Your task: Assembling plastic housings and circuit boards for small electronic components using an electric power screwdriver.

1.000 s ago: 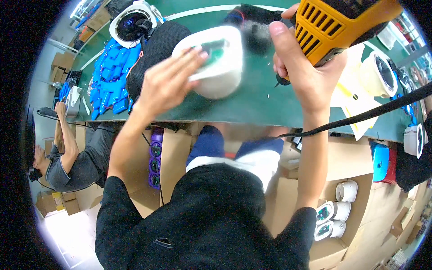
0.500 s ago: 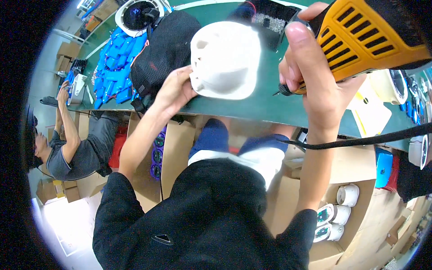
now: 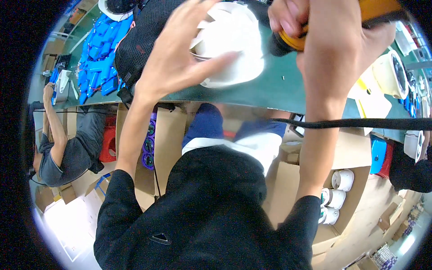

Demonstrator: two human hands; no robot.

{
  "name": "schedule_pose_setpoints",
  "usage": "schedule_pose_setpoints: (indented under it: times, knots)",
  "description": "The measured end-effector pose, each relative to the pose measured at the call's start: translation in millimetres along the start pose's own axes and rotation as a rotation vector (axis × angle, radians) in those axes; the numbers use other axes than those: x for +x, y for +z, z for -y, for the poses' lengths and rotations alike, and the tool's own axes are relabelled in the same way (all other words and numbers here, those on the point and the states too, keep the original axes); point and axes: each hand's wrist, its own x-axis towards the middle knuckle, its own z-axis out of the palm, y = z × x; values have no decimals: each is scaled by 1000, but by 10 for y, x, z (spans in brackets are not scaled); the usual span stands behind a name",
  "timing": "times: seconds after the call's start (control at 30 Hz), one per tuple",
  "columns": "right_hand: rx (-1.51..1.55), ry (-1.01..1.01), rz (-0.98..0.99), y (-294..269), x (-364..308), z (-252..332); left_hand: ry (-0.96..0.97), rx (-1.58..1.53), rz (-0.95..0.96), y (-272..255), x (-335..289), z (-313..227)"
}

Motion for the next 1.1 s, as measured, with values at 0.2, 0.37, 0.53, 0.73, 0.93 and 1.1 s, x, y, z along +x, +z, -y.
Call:
schedule_pose_setpoints:
  times: [0.2,0.37,0.53,0.73,0.93,1.1]
  knots:
    - [-47,21,45,128,36,-67,-641,14,632,-139,200,-188]
    - [-97,-3,32,104,28,-78,-598,28,603,-121,166,-178]
    - [-120,1,89,78,43,-115,-591,52,590,-116,154,-180]
    - [-107,-9,98,24,66,-129,-587,61,585,-100,160,-188]
    - [-101,25,88,64,42,-119,-605,63,596,-96,178,-209]
    - [-91,-2,94,63,32,-93,-607,77,612,-99,179,-213]
